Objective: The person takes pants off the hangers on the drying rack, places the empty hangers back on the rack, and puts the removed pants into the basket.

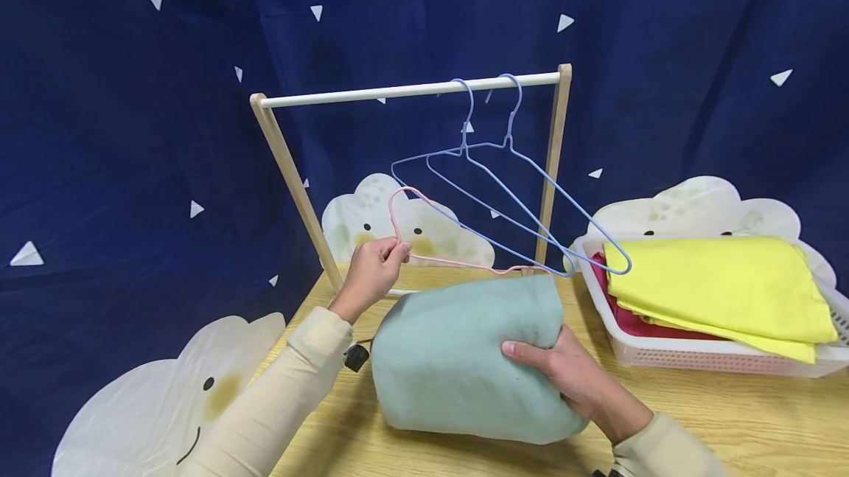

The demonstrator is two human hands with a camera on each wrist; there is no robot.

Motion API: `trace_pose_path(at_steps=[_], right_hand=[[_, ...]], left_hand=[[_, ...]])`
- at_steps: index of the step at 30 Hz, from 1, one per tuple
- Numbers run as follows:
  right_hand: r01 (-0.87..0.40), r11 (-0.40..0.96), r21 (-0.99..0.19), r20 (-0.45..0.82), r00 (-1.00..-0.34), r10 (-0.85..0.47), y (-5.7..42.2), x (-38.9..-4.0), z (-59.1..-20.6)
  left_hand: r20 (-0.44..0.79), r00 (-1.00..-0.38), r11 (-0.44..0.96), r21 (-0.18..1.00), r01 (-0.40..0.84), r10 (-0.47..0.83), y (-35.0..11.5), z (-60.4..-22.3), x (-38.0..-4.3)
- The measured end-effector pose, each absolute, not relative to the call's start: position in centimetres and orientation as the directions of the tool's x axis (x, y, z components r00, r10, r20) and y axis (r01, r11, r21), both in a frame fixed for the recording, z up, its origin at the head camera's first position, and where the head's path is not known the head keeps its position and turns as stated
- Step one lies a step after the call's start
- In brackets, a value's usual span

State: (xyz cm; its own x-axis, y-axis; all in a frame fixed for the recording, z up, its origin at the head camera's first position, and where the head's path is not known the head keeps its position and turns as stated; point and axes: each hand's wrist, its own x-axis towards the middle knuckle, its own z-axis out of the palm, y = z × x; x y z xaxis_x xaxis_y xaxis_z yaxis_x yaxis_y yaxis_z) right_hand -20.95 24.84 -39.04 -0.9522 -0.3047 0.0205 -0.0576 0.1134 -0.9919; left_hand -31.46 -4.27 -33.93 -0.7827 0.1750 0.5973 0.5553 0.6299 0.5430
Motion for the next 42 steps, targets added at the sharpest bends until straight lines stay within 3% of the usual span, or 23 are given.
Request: trace_pose_path(at_steps=[8, 42], right_hand=[[-0.078, 0.107, -0.991, 0.037, -0.939, -0.343, 24.8, -20.8, -38.5], [-0.118, 0.132, -0.984, 0.074, -0.953, -0.294, 24.4, -20.5, -38.1]], left_hand=[[0.579, -0.797, 0.63, 0.556, 0.542, 0.174, -4.5, -34.2, -31.5], [0.574, -0.815, 0.696, 0.551, 0.46, 0.084, -5.8, -35.0, -31.9]])
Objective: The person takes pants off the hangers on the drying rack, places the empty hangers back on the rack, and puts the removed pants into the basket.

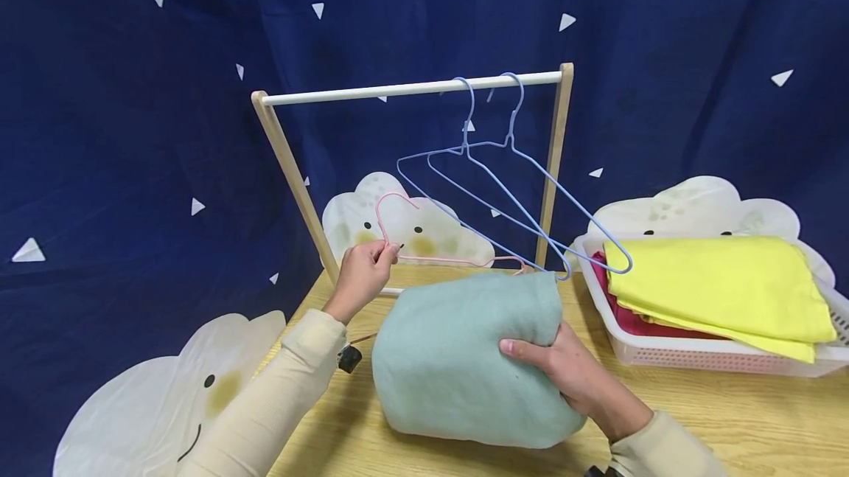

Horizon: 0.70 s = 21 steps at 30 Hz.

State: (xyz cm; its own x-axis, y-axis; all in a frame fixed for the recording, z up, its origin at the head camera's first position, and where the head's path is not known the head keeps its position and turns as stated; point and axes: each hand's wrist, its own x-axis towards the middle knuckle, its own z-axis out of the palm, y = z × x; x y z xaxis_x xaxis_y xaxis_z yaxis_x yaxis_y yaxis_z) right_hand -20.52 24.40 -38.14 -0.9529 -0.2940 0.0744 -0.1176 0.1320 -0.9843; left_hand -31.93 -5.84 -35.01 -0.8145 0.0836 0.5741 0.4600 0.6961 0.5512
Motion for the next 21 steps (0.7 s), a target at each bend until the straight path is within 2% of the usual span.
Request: trace_pose_path(at_steps=[12, 21], right_hand=[[-0.08, 0.197, -0.977, 0.03, -0.97, -0.242, 24.35, -20.6, -37.63], [-0.104, 0.173, -0.979, 0.057, -0.964, -0.26, 24.43, -20.51, -37.64]], left_hand=[[0.609, -0.791, 0.771, 0.475, 0.424, 0.059, -5.86, -35.17, -32.21], [0.653, -0.753, 0.821, 0.384, 0.423, 0.082, -6.1, -35.56, -32.44]])
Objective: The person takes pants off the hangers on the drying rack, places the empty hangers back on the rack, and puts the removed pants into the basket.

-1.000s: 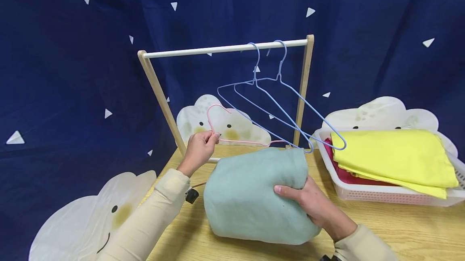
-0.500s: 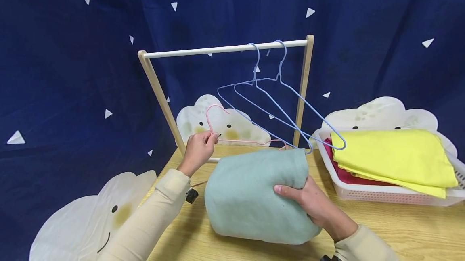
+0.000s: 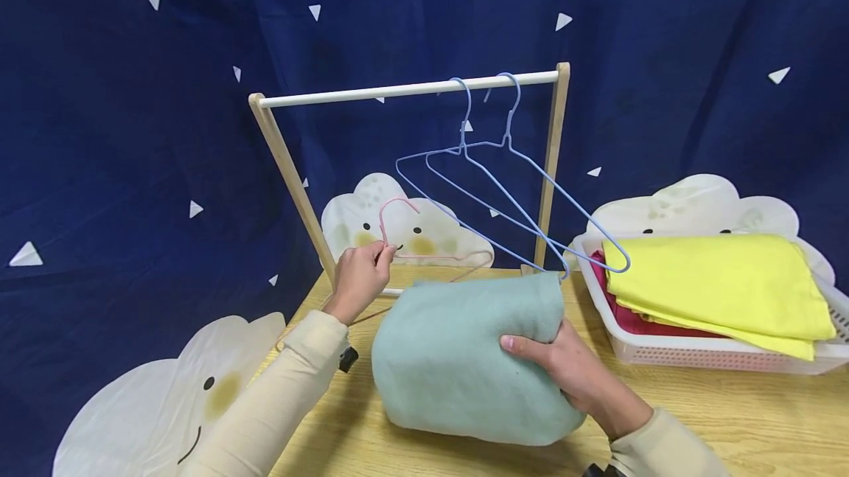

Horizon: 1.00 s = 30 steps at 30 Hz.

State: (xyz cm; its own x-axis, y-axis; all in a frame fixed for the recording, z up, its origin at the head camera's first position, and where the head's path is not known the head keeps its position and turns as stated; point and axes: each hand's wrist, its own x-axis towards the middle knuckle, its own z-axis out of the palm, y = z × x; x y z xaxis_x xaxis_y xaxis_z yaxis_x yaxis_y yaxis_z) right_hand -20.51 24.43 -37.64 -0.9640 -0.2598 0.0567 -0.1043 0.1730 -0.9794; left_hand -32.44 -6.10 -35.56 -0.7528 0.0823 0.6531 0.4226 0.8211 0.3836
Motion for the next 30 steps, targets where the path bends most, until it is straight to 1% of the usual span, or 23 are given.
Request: trace_pose_path(at_steps=[2, 6, 14, 20, 23, 30], right_hand=[[-0.116, 0.171, -0.978, 0.068, -0.962, -0.263, 24.5, -20.5, -37.5], [-0.121, 0.159, -0.98, 0.075, -0.96, -0.268, 24.8, -20.5, -37.5], [-0.086, 0.166, -0.982, 0.039, -0.963, -0.268, 25.0, -20.7, -37.9], [-0.045, 0.172, -0.984, 0.013, -0.983, -0.185, 25.5, -21.1, -38.3], [-0.037, 0.165, -0.986, 0.006, -0.983, -0.185, 26.1, -21.2, -38.5], [-0.073, 0.134, -0.988, 0.048, -0.982, -0.182, 27.1, -21.2, -38.7]], left_hand=[[0.666, -0.743, 0.822, 0.385, 0.419, 0.067, -6.4, -35.6, -32.5], [0.671, -0.741, 0.783, 0.439, 0.441, 0.041, -6.8, -35.5, -32.6], [0.611, -0.79, 0.755, 0.494, 0.431, 0.051, -7.2, -35.9, -32.5], [0.591, -0.805, 0.752, 0.504, 0.426, 0.06, -7.3, -36.3, -32.4], [0.577, -0.814, 0.758, 0.504, 0.415, 0.062, -7.3, -36.3, -32.3], [0.572, -0.818, 0.782, 0.478, 0.399, 0.067, -7.6, -36.5, -32.1]])
